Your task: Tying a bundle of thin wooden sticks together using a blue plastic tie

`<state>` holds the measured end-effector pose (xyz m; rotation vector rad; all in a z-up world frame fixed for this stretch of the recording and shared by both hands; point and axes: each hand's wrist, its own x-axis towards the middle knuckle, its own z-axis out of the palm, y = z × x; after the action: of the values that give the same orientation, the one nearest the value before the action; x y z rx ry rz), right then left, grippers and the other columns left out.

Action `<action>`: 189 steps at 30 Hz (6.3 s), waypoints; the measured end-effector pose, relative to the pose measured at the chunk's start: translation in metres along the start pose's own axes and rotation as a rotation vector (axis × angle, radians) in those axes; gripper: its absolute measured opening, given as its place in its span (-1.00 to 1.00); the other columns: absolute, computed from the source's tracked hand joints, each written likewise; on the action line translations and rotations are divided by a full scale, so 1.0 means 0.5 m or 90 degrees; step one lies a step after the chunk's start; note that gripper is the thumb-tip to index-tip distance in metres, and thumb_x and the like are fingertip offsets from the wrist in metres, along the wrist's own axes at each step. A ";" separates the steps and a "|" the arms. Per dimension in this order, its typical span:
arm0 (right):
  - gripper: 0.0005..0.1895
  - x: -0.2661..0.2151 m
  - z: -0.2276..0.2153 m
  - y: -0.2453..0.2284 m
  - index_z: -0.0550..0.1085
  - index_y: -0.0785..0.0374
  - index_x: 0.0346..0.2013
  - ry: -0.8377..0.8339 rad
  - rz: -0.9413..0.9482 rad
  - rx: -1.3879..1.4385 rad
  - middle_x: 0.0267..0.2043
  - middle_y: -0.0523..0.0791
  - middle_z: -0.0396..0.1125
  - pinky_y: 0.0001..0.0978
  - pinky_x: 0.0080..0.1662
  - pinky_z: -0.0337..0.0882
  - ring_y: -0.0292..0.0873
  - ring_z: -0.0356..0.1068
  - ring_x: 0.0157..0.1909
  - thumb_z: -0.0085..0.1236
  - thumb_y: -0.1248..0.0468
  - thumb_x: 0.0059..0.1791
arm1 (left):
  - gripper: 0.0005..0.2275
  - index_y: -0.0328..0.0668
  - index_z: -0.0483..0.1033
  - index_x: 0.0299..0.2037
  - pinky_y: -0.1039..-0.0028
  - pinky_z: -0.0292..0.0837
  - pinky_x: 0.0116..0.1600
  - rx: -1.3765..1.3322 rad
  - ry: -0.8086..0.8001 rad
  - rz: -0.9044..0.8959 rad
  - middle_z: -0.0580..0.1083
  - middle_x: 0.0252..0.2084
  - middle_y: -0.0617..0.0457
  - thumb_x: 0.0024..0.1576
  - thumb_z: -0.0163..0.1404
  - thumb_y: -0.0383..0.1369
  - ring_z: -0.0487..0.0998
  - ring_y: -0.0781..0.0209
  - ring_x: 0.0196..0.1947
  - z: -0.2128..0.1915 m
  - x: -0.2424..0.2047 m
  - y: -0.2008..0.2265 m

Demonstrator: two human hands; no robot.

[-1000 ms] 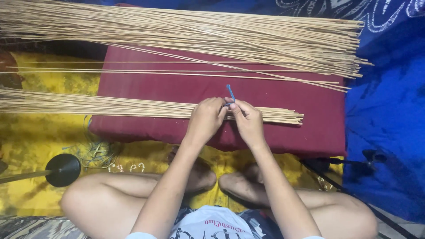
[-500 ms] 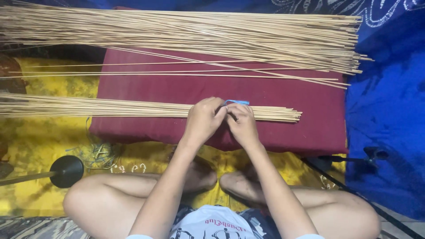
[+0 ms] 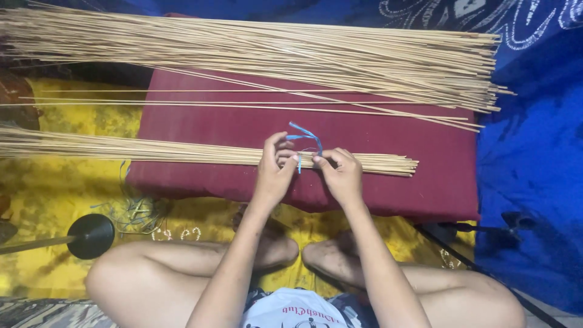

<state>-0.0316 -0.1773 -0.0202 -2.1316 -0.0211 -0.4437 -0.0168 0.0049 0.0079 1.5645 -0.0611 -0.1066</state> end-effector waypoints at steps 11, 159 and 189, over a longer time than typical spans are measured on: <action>-0.96 -0.001 0.000 -0.013 0.68 0.08 -0.34 0.011 -0.002 0.053 -0.38 -0.11 0.48 -0.23 -0.09 0.43 -0.03 0.48 -0.25 0.37 0.31 -0.06 | -0.88 0.14 0.65 -0.18 0.24 0.34 0.09 0.442 -0.026 0.194 0.49 -0.07 0.19 0.09 0.20 -0.27 0.44 0.06 0.00 0.041 0.003 -0.048; -0.86 0.023 -0.011 0.013 0.70 0.06 -0.18 -0.044 0.038 0.075 -0.28 -0.10 0.51 -0.24 -0.01 0.48 -0.10 0.53 -0.09 0.36 0.29 -0.03 | -0.86 0.18 0.68 -0.21 0.05 0.54 -0.01 0.373 -0.060 -0.035 0.63 -0.29 -0.05 0.12 0.08 -0.18 0.63 -0.19 -0.10 0.055 0.033 -0.019; -0.66 0.035 -0.053 -0.006 0.62 -0.05 -0.06 -0.230 0.082 0.066 -0.16 -0.18 0.44 -0.22 0.31 -0.01 -0.17 0.30 0.10 0.29 0.31 -0.12 | -0.88 0.07 0.69 -0.29 0.22 0.52 -0.09 0.199 -0.063 -0.035 0.60 -0.41 -0.05 0.04 0.08 -0.32 0.65 0.00 -0.23 0.028 0.040 -0.005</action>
<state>-0.0240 -0.1998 0.0011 -2.0694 -0.1097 0.0217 0.0016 -0.0110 0.0051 1.8723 -0.1173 -0.2262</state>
